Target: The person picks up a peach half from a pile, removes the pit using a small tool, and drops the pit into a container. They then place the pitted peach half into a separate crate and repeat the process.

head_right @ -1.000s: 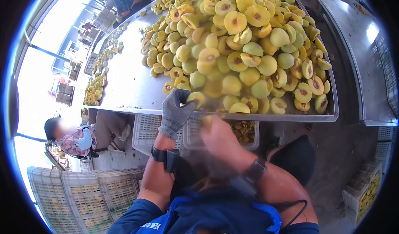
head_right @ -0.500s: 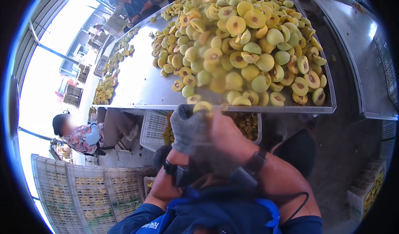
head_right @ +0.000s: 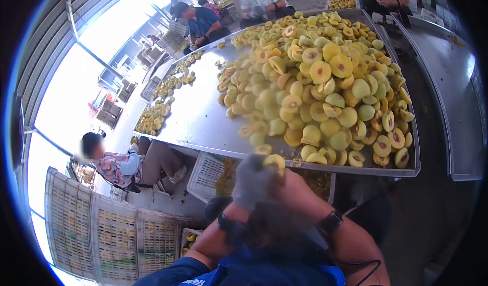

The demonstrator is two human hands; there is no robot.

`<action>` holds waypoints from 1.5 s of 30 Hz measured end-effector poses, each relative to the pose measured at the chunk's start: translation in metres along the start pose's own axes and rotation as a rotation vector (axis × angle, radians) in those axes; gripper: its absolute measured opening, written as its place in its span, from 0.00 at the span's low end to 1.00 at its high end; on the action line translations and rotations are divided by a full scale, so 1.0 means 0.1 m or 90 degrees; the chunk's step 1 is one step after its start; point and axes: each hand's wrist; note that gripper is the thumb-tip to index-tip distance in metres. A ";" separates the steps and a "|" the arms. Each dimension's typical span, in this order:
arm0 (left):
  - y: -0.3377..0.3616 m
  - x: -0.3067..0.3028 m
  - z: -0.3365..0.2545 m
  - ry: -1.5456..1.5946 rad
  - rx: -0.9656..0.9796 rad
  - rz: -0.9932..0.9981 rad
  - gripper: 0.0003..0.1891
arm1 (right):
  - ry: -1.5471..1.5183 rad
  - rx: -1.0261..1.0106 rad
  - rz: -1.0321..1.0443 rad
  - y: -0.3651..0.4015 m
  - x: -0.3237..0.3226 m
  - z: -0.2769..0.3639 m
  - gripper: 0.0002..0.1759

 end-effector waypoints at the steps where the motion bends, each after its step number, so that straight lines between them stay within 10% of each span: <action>1: 0.01 -0.05 -0.03 -0.040 0.010 0.023 0.12 | -0.021 -0.014 0.007 0.04 0.00 0.04 0.14; 5: 0.01 -0.02 0.09 0.529 0.015 0.077 0.11 | 0.057 -0.008 0.007 0.06 0.02 0.03 0.12; 8: -0.05 0.14 0.32 0.337 -0.002 0.003 0.11 | -0.005 -0.171 0.050 -0.05 0.13 -0.20 0.11; 16: -0.12 0.03 0.48 0.410 0.090 0.200 0.12 | -0.364 0.158 0.279 0.07 0.07 -0.03 0.08; 18: -0.10 -0.10 0.39 -0.032 0.287 0.066 0.12 | -0.355 0.154 0.290 0.09 0.08 -0.01 0.09; 20: -0.13 -0.20 0.47 0.009 0.278 -0.010 0.12 | -0.354 0.158 0.283 0.08 0.06 -0.03 0.08; 22: -0.25 -0.28 0.78 0.531 0.047 -0.024 0.12 | -0.343 0.131 0.242 0.09 0.08 -0.01 0.07; 30: -0.13 -1.54 1.20 -0.327 -0.034 -0.253 0.15 | -0.388 0.177 0.098 0.02 0.18 -0.23 0.06; 36: -0.68 -0.95 1.03 -0.348 0.041 -0.100 0.20 | -0.261 0.167 0.072 -0.13 0.25 -0.28 0.06; 41: -1.00 -0.42 0.68 -0.478 -0.189 0.133 0.20 | -0.108 0.077 0.010 -0.22 0.30 -0.42 0.07; 45: -1.02 -0.28 0.91 -0.367 -0.024 0.052 0.20 | -0.039 0.048 -0.042 -0.24 0.25 -0.41 0.09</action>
Point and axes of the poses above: each hand's wrist, its own y-axis away from the middle knuckle, its own x-axis out of the palm, z = x × y, and after that the axes turned 15 degrees about z, right-handed
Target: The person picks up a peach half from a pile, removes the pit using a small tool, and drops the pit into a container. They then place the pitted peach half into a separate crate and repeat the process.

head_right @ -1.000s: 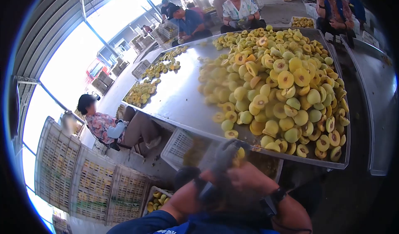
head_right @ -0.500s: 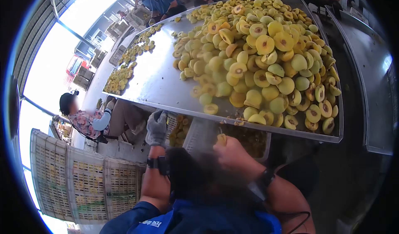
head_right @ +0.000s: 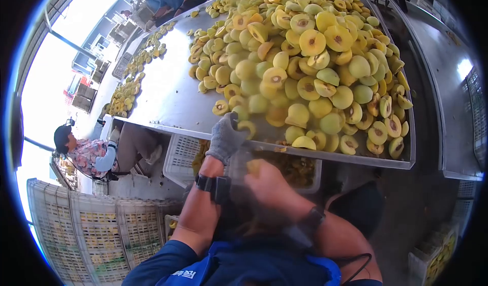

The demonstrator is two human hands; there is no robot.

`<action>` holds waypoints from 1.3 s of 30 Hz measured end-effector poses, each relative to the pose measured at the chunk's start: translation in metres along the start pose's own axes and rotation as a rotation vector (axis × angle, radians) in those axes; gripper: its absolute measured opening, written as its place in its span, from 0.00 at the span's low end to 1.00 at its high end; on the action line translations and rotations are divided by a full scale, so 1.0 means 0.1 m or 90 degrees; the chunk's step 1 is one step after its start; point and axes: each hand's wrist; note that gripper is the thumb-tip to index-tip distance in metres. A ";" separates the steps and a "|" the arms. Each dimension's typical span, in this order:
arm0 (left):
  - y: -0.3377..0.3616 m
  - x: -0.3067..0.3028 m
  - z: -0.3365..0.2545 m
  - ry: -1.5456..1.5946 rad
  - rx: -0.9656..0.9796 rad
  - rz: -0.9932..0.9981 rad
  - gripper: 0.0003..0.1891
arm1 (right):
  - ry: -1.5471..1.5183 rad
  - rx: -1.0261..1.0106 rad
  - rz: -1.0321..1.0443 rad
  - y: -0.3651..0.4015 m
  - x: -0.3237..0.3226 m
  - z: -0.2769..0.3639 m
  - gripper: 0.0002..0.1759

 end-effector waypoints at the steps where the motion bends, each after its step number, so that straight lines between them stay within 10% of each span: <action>1: 0.00 -0.03 -0.02 -0.004 0.033 -0.015 0.20 | 0.022 -0.007 -0.018 -0.01 -0.02 0.01 0.09; 5: 0.21 -0.22 -0.18 0.110 0.185 -0.040 0.19 | 0.153 0.007 -0.105 0.02 -0.15 0.18 0.13; 23: 1.06 -0.15 -0.62 0.191 0.115 -0.083 0.15 | 0.119 0.031 -0.007 0.20 -0.04 0.23 0.12; 26: 1.08 -0.22 -0.50 0.168 0.147 -0.082 0.14 | -0.050 0.152 0.218 0.15 -0.16 0.36 0.14; 32: 1.10 0.01 -0.40 0.175 0.122 -0.127 0.14 | 0.252 -0.014 -0.075 0.07 0.11 -0.06 0.09; 35: 1.11 -0.07 -0.28 0.209 0.119 -0.068 0.13 | -0.096 0.071 0.271 0.08 -0.15 0.08 0.09; 39: 1.21 -0.23 -0.38 0.428 0.157 -0.014 0.14 | -0.227 0.051 0.263 0.21 -0.13 0.39 0.07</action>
Point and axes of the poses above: each hand's wrist, its own y-axis away from the middle knuckle, its own x-axis out of the palm, z = x × y, and after that the axes turned 15 degrees about z, right-handed
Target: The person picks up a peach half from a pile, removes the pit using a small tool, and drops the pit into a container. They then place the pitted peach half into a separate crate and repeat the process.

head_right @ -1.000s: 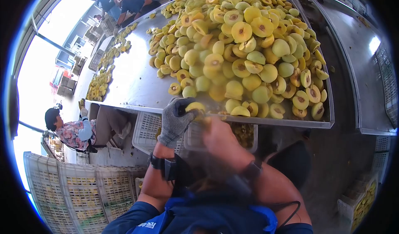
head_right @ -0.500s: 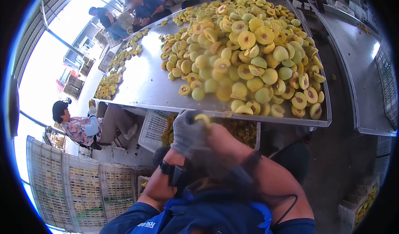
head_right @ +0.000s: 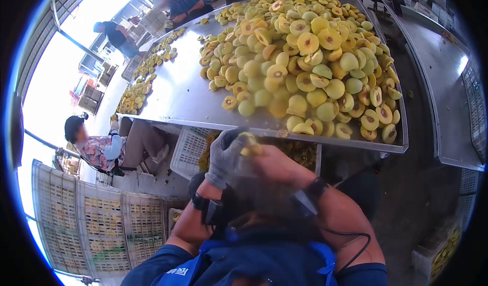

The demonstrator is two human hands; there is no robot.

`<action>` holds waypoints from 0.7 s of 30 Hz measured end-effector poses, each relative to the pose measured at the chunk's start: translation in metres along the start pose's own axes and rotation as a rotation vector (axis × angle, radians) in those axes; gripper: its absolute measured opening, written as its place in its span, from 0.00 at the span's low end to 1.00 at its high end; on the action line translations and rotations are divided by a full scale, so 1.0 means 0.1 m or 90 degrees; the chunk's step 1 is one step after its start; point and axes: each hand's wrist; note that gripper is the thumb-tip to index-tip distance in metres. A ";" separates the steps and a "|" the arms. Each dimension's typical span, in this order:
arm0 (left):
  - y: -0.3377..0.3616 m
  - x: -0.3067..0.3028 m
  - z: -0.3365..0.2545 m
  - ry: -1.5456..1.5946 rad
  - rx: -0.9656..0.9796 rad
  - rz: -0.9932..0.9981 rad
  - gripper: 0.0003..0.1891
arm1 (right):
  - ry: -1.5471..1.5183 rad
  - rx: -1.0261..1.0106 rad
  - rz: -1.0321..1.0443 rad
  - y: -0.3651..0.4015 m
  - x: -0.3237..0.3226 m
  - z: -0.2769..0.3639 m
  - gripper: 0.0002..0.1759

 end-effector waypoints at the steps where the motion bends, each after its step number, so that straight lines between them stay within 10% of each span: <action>1: -0.01 0.00 0.06 0.167 -0.031 0.019 0.15 | 0.012 0.025 -0.009 0.01 -0.01 0.04 0.08; 8: 0.01 0.10 0.20 0.239 -0.007 -0.002 0.20 | 0.329 -0.278 -0.144 -0.27 -0.05 -0.35 0.06; 14: 0.04 0.20 0.01 0.188 0.016 -0.050 0.20 | 0.088 -0.010 -0.037 0.00 0.07 0.06 0.05; 17: 0.03 0.20 -0.05 -0.019 -0.039 -0.032 0.20 | 0.540 -0.106 -0.321 -0.13 0.11 -0.25 0.07; 21: 0.05 0.20 0.10 0.007 -0.022 -0.058 0.19 | 0.280 -0.054 -0.160 -0.06 0.12 -0.07 0.09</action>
Point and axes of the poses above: each hand's wrist, its own y-axis away from the middle knuckle, its own x-axis out of the palm, z = x × y, and after that the axes turned 15 degrees about z, right-handed
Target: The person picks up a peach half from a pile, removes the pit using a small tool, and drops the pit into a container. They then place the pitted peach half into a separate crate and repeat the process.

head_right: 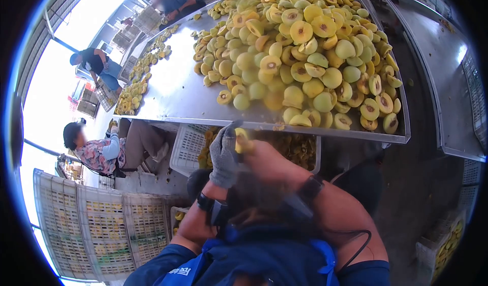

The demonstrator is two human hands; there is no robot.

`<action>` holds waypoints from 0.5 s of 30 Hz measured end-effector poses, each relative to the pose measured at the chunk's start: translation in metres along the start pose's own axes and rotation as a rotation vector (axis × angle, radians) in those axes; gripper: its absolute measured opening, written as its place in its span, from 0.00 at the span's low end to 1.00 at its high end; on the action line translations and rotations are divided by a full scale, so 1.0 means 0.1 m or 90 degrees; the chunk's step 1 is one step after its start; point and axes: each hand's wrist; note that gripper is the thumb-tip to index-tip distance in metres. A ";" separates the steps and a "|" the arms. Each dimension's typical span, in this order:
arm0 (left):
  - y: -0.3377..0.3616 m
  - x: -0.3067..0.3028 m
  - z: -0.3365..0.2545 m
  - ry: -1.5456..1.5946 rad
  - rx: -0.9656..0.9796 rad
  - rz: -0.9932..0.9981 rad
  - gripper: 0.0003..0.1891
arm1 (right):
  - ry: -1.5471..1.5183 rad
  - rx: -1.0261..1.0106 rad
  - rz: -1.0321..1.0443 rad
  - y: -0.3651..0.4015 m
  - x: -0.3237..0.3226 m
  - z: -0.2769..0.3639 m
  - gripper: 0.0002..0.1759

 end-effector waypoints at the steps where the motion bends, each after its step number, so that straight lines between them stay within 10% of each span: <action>1: -0.03 -0.01 -0.01 0.016 0.012 -0.001 0.19 | -0.016 -0.003 0.030 0.01 -0.04 0.06 0.10; 5: -0.03 -0.01 -0.21 -0.048 -0.012 0.019 0.18 | 0.227 0.005 -0.133 -0.08 0.05 -0.29 0.10; 11: -0.05 -0.06 -0.04 -0.076 0.052 0.007 0.18 | 0.087 -0.189 0.000 -0.14 -0.01 -0.37 0.09; 15: -0.06 -0.05 -0.18 -0.114 -0.013 0.038 0.18 | 0.101 -0.004 -0.073 -0.03 0.06 -0.22 0.06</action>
Point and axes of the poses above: each hand's wrist, its own y-axis away from the middle knuckle, its own x-axis out of the palm, z = x × y, and after that the axes turned 15 degrees about z, right-handed
